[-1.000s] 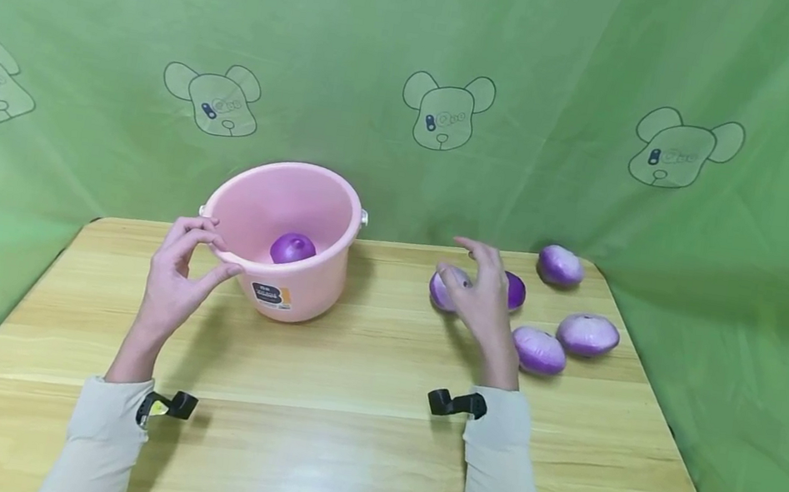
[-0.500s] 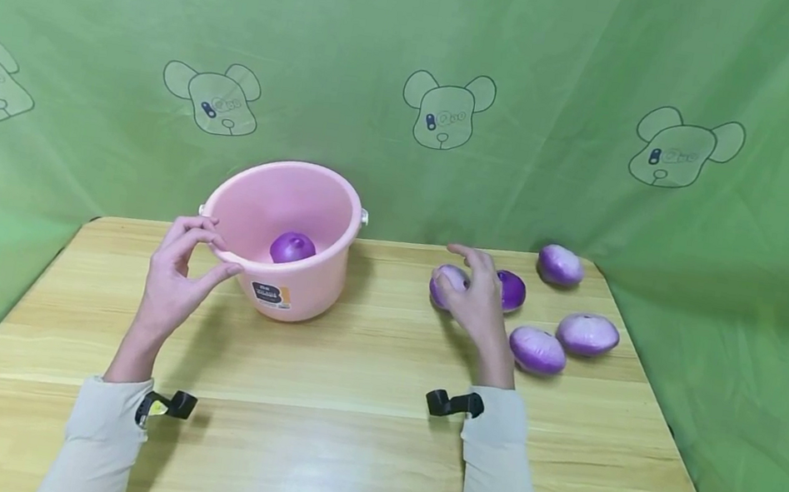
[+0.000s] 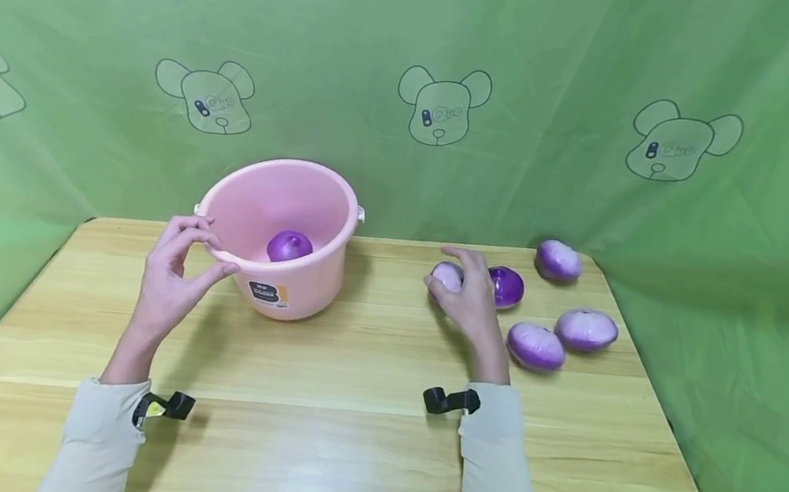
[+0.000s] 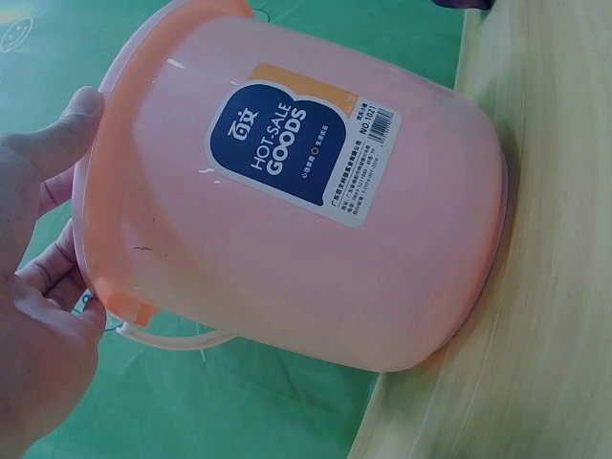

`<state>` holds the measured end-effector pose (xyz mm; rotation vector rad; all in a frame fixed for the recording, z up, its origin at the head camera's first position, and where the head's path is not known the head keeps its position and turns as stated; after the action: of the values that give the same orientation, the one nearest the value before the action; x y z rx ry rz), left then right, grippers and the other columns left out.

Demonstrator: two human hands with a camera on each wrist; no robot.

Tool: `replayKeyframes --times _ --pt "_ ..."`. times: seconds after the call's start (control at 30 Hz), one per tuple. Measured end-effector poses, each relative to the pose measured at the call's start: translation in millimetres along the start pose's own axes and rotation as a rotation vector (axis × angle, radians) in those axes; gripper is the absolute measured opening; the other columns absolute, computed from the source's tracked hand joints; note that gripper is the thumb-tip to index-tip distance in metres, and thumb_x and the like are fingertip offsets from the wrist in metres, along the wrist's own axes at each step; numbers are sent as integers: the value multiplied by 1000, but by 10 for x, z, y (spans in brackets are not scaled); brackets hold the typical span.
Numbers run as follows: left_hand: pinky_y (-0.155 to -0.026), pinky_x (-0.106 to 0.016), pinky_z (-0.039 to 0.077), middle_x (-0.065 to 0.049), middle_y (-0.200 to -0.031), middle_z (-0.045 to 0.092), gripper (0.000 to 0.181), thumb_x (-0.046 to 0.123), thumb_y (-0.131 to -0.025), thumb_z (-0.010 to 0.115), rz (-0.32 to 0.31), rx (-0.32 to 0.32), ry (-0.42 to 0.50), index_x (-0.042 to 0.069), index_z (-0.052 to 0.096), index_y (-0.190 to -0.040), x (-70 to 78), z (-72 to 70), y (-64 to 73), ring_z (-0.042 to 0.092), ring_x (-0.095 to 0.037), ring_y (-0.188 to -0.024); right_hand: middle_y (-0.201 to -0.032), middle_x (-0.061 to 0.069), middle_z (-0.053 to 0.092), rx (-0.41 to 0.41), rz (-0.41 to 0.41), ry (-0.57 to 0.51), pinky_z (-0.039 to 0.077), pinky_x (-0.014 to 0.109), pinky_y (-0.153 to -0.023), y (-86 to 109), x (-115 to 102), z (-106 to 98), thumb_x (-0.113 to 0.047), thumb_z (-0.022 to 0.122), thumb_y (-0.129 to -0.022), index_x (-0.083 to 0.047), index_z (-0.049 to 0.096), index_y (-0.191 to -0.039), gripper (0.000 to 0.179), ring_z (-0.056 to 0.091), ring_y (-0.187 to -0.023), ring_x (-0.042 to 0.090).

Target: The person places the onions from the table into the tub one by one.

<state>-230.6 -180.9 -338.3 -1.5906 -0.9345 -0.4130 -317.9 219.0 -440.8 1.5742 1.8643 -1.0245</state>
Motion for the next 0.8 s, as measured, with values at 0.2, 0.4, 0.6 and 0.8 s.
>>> replayKeyframes --times 0.2,0.4,0.6,0.8 --pt "-122 -54 28 -30 -120 55 33 -16 -70 84 -1 0 -7 -14 65 -97 -1 2 9 48 -52 -125 -151 24 43 -49 65 2 48 63 -101 11 81 80 -18 77 -92 -8 50 -148 63 48 -130 44" --pt "-122 -54 27 -30 -120 55 34 -15 -71 84 0 -1 -7 -16 64 -98 2 4 0 48 -51 -125 -150 23 44 -46 73 -2 50 62 -99 13 96 88 -17 78 -91 -10 51 -147 62 49 -129 44" --pt "-122 -53 28 -31 -120 55 34 -15 -71 84 7 1 -15 -16 64 -98 8 6 -9 48 -51 -125 -148 23 46 -84 87 -30 47 61 -102 15 104 126 -16 76 -93 -9 51 -147 60 51 -125 42" --pt "-122 -53 28 -32 -119 55 33 -16 -70 84 15 5 -11 -15 64 -97 7 2 -6 48 -52 -123 -149 24 44 -138 96 -51 48 63 -102 28 104 178 -16 76 -92 -10 47 -150 65 50 -126 44"
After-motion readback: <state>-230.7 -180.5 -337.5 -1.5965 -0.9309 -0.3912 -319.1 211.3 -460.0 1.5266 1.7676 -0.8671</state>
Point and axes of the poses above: each hand's wrist, its own y-axis away from the middle knuckle, its own z-axis out of the palm, x = y × z, the point moved 7 cm from there along -y, towards the middle knuckle
